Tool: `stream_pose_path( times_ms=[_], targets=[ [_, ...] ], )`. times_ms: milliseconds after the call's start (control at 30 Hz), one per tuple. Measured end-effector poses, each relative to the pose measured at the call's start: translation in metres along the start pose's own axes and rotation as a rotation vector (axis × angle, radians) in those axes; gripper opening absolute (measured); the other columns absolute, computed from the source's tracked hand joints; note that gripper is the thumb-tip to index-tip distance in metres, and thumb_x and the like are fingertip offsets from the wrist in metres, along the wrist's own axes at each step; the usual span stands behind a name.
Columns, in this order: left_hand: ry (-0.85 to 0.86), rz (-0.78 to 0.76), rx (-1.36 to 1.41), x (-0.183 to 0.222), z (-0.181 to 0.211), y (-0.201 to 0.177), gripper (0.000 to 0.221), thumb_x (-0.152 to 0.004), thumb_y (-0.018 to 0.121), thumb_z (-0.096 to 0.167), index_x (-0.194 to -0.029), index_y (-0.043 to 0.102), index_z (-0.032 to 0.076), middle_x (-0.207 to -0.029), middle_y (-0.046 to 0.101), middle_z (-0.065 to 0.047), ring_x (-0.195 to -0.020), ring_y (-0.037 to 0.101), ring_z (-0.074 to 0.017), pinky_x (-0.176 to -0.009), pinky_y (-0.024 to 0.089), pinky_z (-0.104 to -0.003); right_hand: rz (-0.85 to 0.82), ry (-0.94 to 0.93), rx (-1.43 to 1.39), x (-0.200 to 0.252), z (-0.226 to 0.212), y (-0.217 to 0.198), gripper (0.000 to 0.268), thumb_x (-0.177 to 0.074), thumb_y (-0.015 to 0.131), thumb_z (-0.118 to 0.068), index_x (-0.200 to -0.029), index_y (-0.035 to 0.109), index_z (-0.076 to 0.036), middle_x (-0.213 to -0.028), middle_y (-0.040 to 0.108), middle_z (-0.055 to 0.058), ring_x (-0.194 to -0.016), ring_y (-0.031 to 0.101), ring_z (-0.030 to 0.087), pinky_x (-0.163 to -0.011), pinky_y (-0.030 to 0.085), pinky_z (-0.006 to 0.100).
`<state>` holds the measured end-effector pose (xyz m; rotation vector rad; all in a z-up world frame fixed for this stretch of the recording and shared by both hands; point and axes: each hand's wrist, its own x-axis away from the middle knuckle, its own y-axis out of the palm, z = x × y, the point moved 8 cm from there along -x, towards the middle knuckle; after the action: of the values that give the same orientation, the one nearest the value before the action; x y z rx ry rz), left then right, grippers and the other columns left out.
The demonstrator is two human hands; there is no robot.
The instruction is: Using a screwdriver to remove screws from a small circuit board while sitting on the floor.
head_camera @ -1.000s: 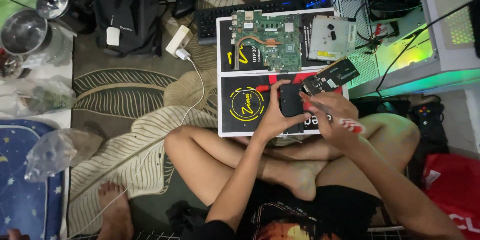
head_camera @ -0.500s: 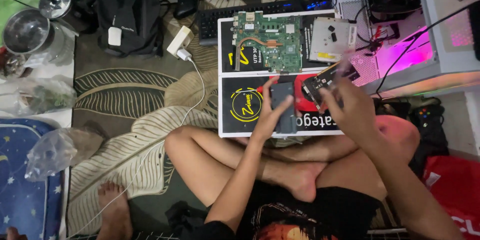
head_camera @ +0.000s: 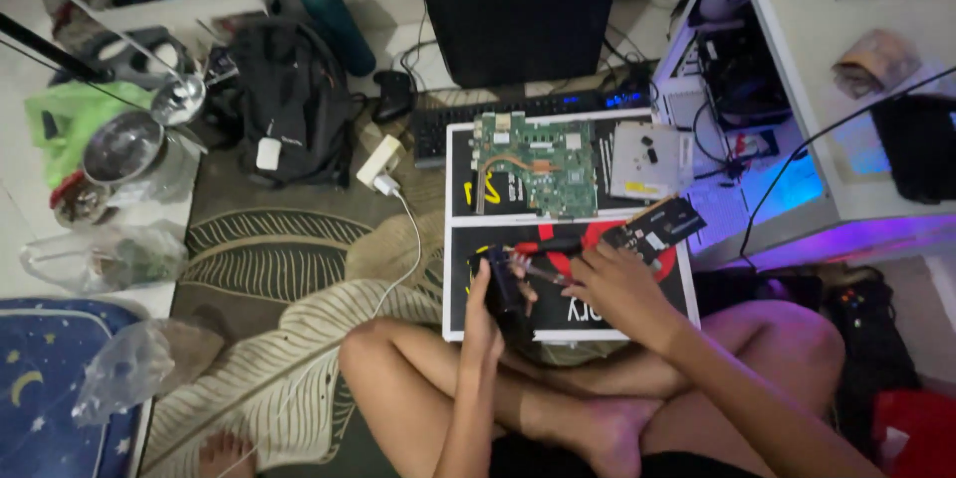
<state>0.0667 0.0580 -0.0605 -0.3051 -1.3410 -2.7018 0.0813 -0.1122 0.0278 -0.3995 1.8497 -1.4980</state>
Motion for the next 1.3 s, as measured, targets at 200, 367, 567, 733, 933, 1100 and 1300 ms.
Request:
stream_pose_path(
  times_ms=[200, 367, 567, 733, 933, 1100, 1300],
  targets=[
    [-0.033, -0.071, -0.189, -0.011, -0.021, -0.016, 0.04, -0.102, 0.055, 0.042, -0.114, 0.053, 0.004, -0.091, 0.068, -0.024, -0.054, 0.069, -0.0358, -0.043, 0.055, -0.04, 0.006, 0.152, 0.029, -0.033, 0.014, -0.012, 0.04, -0.098, 0.066, -0.046, -0.113, 0.062, -0.01, -0.094, 0.055, 0.006, -0.092, 0.061, 0.03, -0.074, 0.051, 0.041],
    [-0.022, -0.071, -0.188, -0.012, -0.016, -0.009, 0.033, -0.102, 0.055, 0.038, -0.108, 0.053, 0.006, -0.084, 0.065, -0.023, -0.054, 0.069, -0.0343, -0.044, 0.055, -0.038, 0.02, 0.121, 0.123, -0.037, 0.017, 0.0, 0.038, -0.09, 0.072, -0.044, -0.115, 0.067, -0.015, -0.098, 0.051, 0.003, -0.094, 0.054, 0.027, -0.076, 0.045, 0.042],
    [-0.115, -0.127, -0.171, 0.0, -0.011, 0.009, 0.046, -0.1, 0.047, 0.045, -0.103, 0.06, 0.001, -0.084, 0.065, -0.019, -0.061, 0.065, -0.0298, -0.058, 0.051, -0.037, 0.06, 0.164, 0.114, -0.022, 0.017, -0.009, 0.036, -0.091, 0.068, -0.043, -0.116, 0.066, -0.017, -0.114, 0.064, 0.003, -0.105, 0.057, 0.025, -0.088, 0.04, 0.04],
    [-0.189, -0.192, -0.105, 0.007, -0.01, 0.039, 0.035, -0.105, 0.049, 0.027, -0.122, 0.052, -0.003, -0.096, 0.067, -0.02, -0.067, 0.065, -0.0275, -0.064, 0.054, -0.034, 0.23, 0.473, -0.269, 0.02, 0.039, -0.071, 0.036, -0.088, 0.071, -0.029, -0.121, 0.067, -0.014, -0.096, 0.075, 0.003, -0.079, 0.067, 0.023, -0.087, 0.043, 0.036],
    [-0.136, -0.234, -0.049, -0.016, -0.031, 0.059, 0.047, -0.103, 0.052, 0.044, -0.113, 0.056, -0.001, -0.088, 0.068, -0.017, -0.067, 0.066, -0.0233, -0.062, 0.057, -0.032, 0.514, 0.801, -1.034, 0.114, 0.08, -0.045, 0.037, -0.093, 0.066, -0.002, -0.124, 0.045, -0.001, -0.101, 0.075, 0.018, -0.076, 0.07, 0.021, -0.069, 0.052, 0.029],
    [-0.191, -0.305, 0.04, -0.015, -0.045, 0.074, 0.034, -0.105, 0.054, 0.021, -0.132, 0.043, 0.004, -0.108, 0.068, -0.023, -0.083, 0.073, -0.033, -0.078, 0.061, -0.041, 0.561, 0.879, -1.186, 0.135, 0.061, -0.073, 0.04, -0.095, 0.057, 0.005, -0.135, 0.053, 0.001, -0.102, 0.065, 0.016, -0.083, 0.061, 0.021, -0.079, 0.052, 0.033],
    [-0.421, -0.409, 0.057, -0.008, -0.05, 0.1, 0.075, -0.104, 0.038, 0.063, -0.14, 0.055, 0.0, -0.101, 0.065, -0.011, -0.079, 0.066, -0.0223, -0.08, 0.058, -0.041, 0.606, 0.829, -1.104, 0.133, 0.047, -0.086, 0.035, -0.102, 0.053, -0.007, -0.136, 0.052, 0.002, -0.105, 0.059, 0.014, -0.083, 0.06, 0.02, -0.082, 0.051, 0.032]
  ],
)
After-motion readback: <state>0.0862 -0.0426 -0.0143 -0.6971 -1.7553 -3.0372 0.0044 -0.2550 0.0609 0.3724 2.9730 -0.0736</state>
